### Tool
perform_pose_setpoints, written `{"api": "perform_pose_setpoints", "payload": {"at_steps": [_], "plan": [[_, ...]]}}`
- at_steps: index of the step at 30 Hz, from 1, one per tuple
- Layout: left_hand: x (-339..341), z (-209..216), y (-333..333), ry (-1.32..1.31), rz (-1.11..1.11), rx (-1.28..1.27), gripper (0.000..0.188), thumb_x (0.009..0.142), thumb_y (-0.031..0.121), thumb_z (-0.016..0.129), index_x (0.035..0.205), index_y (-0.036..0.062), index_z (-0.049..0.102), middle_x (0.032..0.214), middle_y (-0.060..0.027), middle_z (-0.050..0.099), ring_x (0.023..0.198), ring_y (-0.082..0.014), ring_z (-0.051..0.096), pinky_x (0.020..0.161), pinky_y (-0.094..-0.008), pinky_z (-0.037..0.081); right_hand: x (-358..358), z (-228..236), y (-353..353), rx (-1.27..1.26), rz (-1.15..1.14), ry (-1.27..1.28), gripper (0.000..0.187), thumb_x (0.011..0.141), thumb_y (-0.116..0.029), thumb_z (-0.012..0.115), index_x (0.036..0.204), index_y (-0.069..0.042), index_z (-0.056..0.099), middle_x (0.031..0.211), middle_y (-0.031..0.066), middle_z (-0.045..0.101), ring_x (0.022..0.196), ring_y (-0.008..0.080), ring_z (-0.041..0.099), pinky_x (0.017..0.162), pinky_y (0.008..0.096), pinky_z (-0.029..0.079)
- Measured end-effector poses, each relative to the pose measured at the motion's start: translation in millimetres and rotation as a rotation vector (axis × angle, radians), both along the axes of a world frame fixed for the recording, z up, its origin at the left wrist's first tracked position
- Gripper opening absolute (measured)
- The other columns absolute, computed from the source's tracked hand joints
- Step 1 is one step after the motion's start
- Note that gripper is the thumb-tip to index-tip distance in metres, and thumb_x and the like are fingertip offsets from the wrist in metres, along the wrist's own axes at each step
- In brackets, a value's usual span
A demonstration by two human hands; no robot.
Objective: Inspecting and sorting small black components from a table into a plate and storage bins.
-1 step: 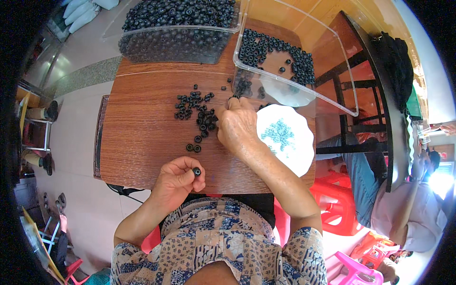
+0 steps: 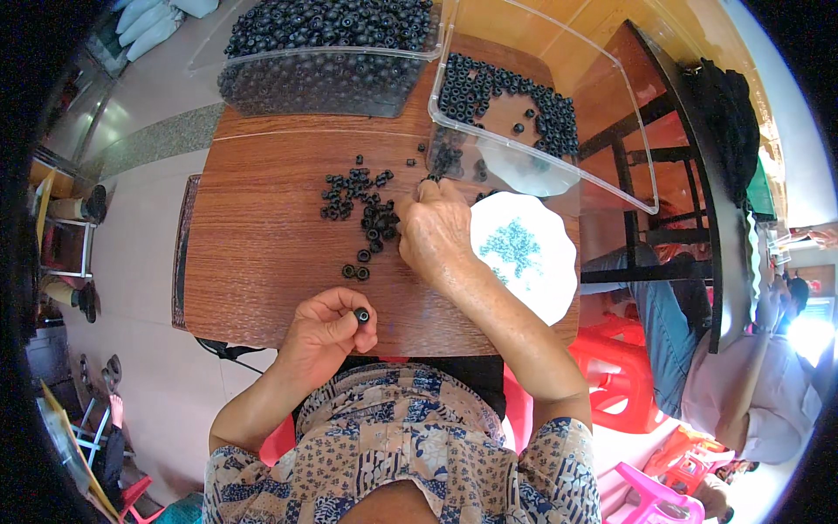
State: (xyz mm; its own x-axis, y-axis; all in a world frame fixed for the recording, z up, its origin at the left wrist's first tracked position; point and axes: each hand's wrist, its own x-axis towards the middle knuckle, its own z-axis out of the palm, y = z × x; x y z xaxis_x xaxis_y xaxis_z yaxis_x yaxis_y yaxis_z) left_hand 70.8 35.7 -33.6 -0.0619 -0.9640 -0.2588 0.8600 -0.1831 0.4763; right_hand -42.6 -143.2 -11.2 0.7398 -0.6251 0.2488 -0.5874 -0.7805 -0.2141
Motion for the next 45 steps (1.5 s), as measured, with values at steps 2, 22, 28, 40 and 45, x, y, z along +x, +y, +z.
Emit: {"api": "perform_pose_setpoints", "payload": {"at_steps": [2,22,28,40,45], "plan": [[-0.1,-0.5,0.1,-0.008,-0.004,0.004,0.02,0.087,0.011,0.066,0.1,-0.0013,0.058,0.088,-0.0124,0.06,0.07,-0.0174,0.052,0.068,-0.0335,0.042,-0.3,-0.5,0.0,-0.002,0.011,-0.007,0.02,0.063,-0.003,0.074,0.082,-0.005,0.069,0.077,0.0105,0.058,0.079,0.0304,0.057,0.067,0.0402,0.047],[-22.7,9.9,-21.4,-0.032,0.044,0.012,0.017,0.091,0.004,0.061,0.106,-0.0034,0.06,0.09,-0.0118,0.064,0.074,-0.0136,0.057,0.068,-0.0255,0.048,-59.8,51.3,62.3,0.518,0.15,-0.591,0.023,0.069,0.011,0.071,0.087,-0.001,0.067,0.085,0.007,0.064,0.075,0.0162,0.06,0.063,0.0258,0.047],[-30.8,13.8,-21.8,-0.033,0.059,-0.015,0.018,0.09,0.003,0.061,0.107,-0.0037,0.06,0.091,-0.0123,0.065,0.074,-0.0134,0.057,0.069,-0.0251,0.048,-66.3,49.8,68.7,0.562,0.083,-0.549,0.024,0.068,0.012,0.07,0.088,0.0,0.067,0.086,0.0078,0.064,0.077,0.0168,0.06,0.066,0.0263,0.049],[-36.2,17.1,-21.5,-0.168,0.115,-0.025,0.021,0.089,0.004,0.062,0.108,-0.0031,0.059,0.089,-0.0109,0.064,0.074,-0.0147,0.057,0.069,-0.0268,0.049,-66.6,42.0,73.8,0.584,0.05,-0.604,0.021,0.07,0.009,0.072,0.088,0.0,0.067,0.083,0.0061,0.063,0.076,0.0153,0.059,0.066,0.0259,0.046],[-38.0,17.4,-20.3,-0.241,0.145,-0.047,0.022,0.088,0.005,0.064,0.108,-0.0033,0.06,0.088,-0.0095,0.064,0.074,-0.0134,0.058,0.068,-0.0254,0.049,-66.3,41.4,78.3,0.613,0.006,-0.614,0.018,0.071,0.008,0.072,0.087,0.001,0.066,0.083,0.0053,0.063,0.075,0.0136,0.058,0.067,0.0244,0.045]]}}
